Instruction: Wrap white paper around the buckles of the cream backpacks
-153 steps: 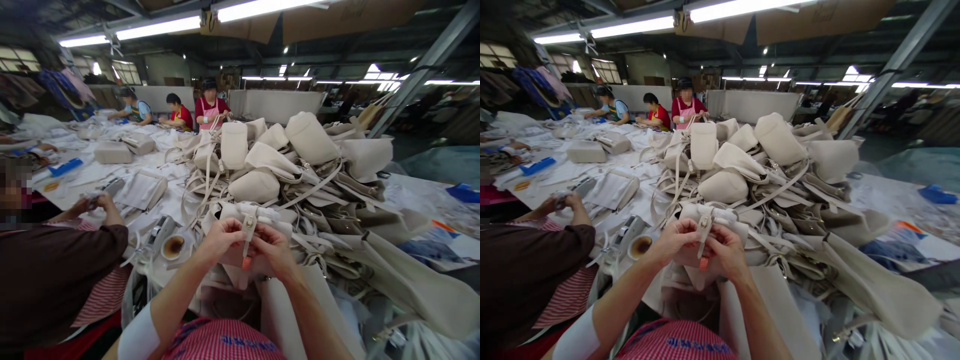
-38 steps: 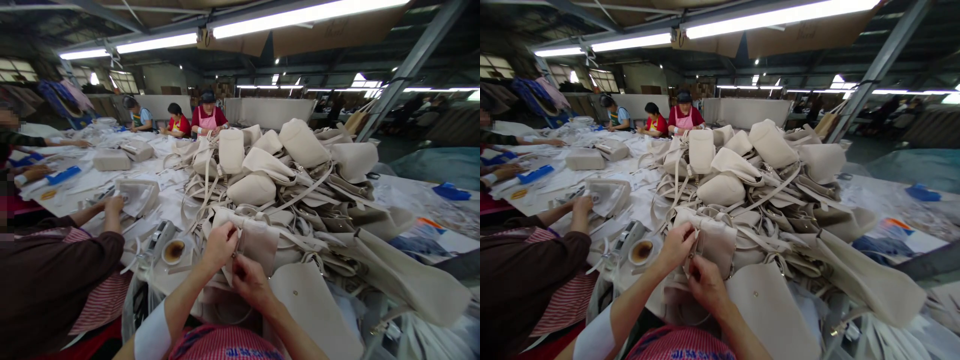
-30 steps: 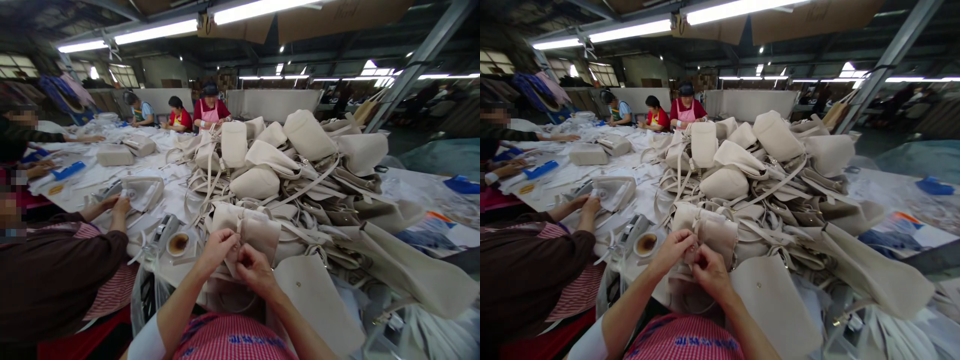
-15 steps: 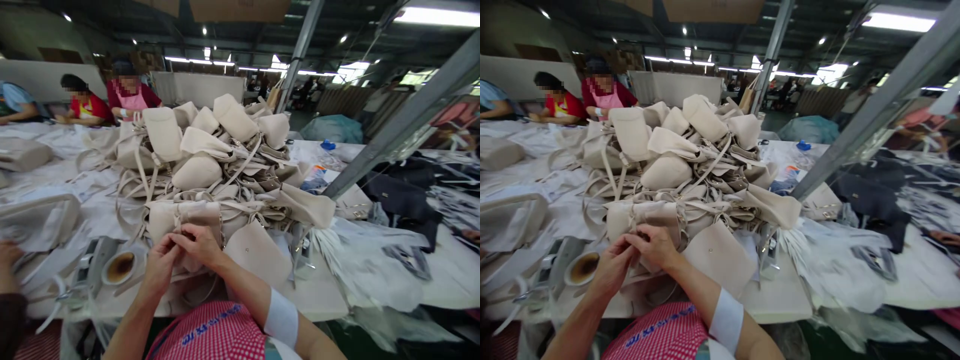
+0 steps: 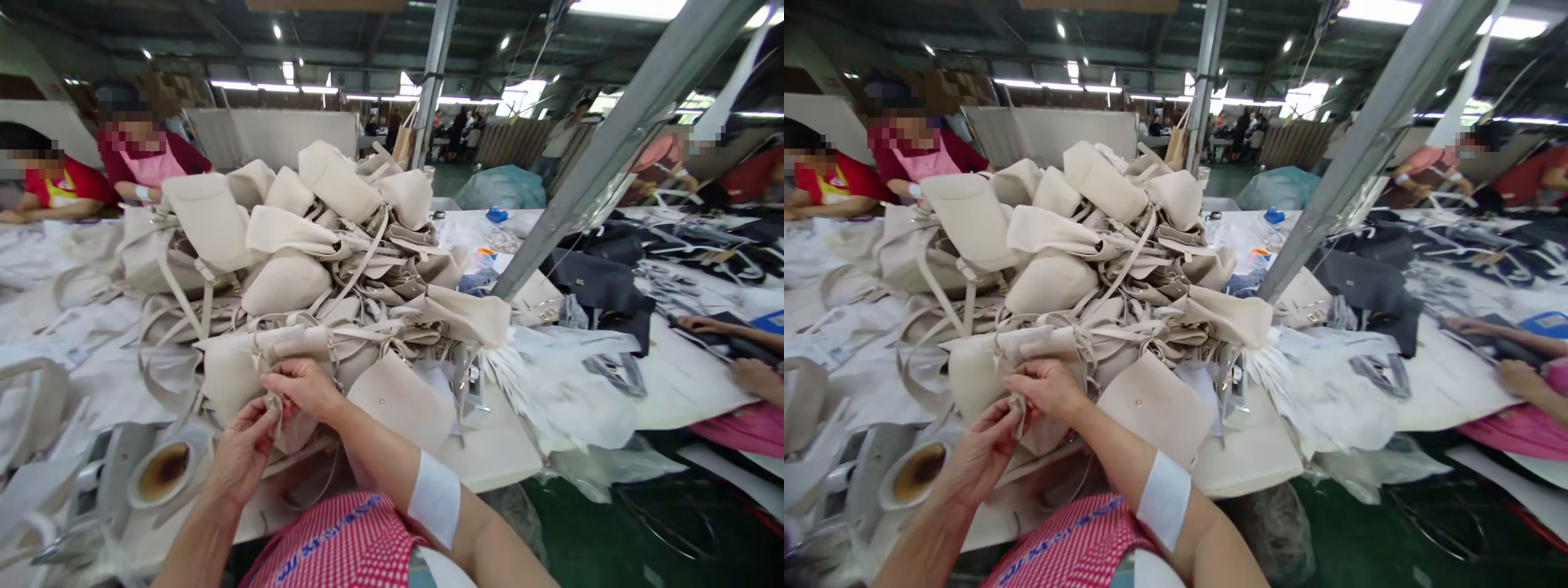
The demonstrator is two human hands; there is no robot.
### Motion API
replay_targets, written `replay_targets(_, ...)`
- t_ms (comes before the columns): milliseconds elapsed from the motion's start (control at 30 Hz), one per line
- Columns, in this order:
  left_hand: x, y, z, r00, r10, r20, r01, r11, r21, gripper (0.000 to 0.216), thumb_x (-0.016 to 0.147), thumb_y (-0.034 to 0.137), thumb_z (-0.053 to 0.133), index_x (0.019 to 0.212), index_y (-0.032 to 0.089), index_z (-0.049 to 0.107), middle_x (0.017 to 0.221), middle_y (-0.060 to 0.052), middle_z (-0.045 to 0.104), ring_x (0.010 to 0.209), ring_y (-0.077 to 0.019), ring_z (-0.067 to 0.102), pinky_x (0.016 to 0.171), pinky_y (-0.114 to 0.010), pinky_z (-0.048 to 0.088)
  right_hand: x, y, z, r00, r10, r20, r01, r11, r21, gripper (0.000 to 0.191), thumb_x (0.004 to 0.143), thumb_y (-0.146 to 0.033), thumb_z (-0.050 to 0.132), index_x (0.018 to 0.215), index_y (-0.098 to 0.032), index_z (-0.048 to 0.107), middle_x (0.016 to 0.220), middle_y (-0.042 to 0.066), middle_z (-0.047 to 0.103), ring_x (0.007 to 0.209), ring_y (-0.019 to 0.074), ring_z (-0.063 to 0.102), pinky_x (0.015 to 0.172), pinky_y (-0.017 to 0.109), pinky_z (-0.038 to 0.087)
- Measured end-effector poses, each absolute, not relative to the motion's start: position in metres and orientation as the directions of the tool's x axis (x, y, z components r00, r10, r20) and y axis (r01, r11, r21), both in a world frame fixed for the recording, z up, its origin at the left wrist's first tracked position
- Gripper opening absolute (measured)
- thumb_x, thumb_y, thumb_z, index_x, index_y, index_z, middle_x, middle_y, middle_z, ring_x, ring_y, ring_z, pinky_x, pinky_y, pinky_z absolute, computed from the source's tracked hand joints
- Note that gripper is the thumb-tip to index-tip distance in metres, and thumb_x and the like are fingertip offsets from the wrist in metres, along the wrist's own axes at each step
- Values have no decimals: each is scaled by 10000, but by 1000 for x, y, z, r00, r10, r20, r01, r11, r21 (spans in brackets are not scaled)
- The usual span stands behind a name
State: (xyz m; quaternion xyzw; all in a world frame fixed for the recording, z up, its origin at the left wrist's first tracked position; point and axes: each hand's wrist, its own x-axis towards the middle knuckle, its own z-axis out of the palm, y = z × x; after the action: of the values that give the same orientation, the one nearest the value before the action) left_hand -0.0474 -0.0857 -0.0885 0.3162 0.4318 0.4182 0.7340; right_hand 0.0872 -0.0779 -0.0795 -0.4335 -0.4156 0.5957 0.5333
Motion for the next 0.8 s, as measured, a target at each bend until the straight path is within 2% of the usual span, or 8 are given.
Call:
replay_targets(133,-51,-77,-85,251,897,-363,-363,435,824,363,472,205,929,764,109,734,754,-57,718,668,-136,647,625,-197,578,165,-112,-79,-399,914,-72,-140,-138,-980,367,856,-507,620,992,-174,690,841,33,695,674,124,638,590,220,484)
replay_targets(200,-55,-72,-82,222,907,-357,-381,418,825,302,501,176,902,744,124,729,743,-53,716,664,-146,650,615,-210,584,224,-138,-91,-170,973,-156,185,-124,-975,412,955,-484,452,1075,-163,679,895,65,718,705,138,663,621,242,510)
replay_targets(267,-59,-69,-80,195,913,-359,-393,408,824,237,536,157,872,721,138,725,732,-50,715,668,-155,655,623,-224,593,281,-158,-112,275,950,-147,650,-296,-700,417,1015,-372,303,1167,-203,652,955,52,729,773,135,678,680,242,519)
replay_targets(300,-59,-68,-79,183,913,-364,-397,408,822,210,551,152,858,715,141,726,730,-50,715,673,-161,659,630,-232,598,306,-165,-125,359,923,-137,702,-363,-613,379,1001,-295,334,1171,-182,654,1006,83,727,865,164,682,749,275,519)
replay_targets(433,-56,-71,-77,124,909,-397,-421,411,809,176,588,138,822,743,125,740,766,-62,727,694,-176,676,639,-244,609,360,-175,-181,455,878,-146,800,-476,-364,309,830,-40,488,1025,-134,708,1062,170,712,1064,255,633,906,359,455)
replay_targets(533,-54,-75,-74,73,898,-434,-422,422,802,160,629,114,790,780,127,742,798,-64,738,704,-176,683,639,-249,612,364,-173,-214,463,871,-165,834,-491,-252,284,767,2,526,972,-89,702,1082,230,694,1091,298,615,906,382,439)
replay_targets(667,-57,-82,-67,28,886,-463,-413,432,802,154,646,70,760,786,128,736,799,-66,739,706,-174,682,652,-260,614,366,-166,-234,479,868,-133,836,-497,-233,247,837,-42,453,877,-95,691,1039,257,689,1053,322,627,868,395,439)
replay_targets(800,-61,-84,-62,24,881,-472,-423,437,794,130,671,46,727,783,112,729,801,-80,733,716,-179,681,657,-268,609,383,-157,-216,494,867,-60,811,-485,-326,248,867,-127,415,867,-142,663,947,194,697,954,296,649,817,376,461)
